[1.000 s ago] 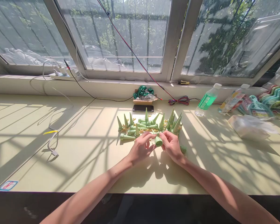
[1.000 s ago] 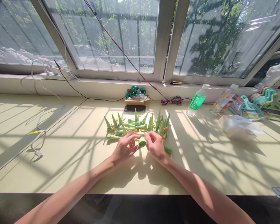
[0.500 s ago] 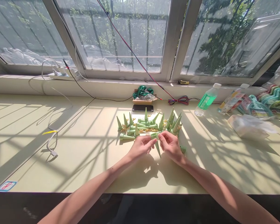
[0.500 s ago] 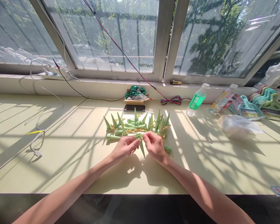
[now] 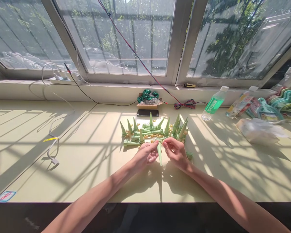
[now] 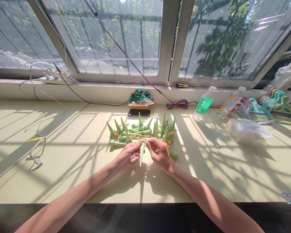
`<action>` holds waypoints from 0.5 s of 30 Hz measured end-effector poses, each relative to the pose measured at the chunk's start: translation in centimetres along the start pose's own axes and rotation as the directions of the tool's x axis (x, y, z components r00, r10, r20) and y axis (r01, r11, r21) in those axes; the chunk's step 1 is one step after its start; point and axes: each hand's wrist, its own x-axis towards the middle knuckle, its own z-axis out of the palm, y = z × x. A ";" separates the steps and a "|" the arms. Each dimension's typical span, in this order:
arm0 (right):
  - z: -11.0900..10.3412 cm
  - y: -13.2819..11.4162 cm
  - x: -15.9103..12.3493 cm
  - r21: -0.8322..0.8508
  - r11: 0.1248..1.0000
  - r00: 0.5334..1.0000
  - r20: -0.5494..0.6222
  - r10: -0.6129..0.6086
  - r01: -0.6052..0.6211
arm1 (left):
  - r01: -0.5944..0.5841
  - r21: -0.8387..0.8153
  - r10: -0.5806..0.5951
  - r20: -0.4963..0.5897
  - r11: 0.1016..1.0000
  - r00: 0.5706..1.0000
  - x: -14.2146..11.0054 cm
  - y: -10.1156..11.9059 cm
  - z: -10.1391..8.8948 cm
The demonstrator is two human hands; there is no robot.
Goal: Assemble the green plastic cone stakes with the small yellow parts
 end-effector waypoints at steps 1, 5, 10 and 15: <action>0.0 0.0 0.0 -0.003 1.000 1.000 -0.001 -0.007 0.007 | 0.019 -0.017 -0.018 0.005 1.000 1.000 0.0 0.0 0.0; 0.3 0.5 -0.2 0.063 0.996 0.996 -0.052 0.071 -0.068 | -0.101 0.124 0.105 -0.024 0.987 0.994 0.1 -0.1 0.0; 0.5 0.7 0.0 0.165 0.972 0.973 -0.126 0.191 -0.170 | -0.409 0.494 0.499 -0.060 0.768 0.864 -0.2 -0.1 -0.3; 0.4 0.6 0.1 0.167 0.972 0.978 -0.091 0.185 -0.168 | -0.532 0.736 0.657 0.159 0.418 0.737 -0.1 -0.6 -1.0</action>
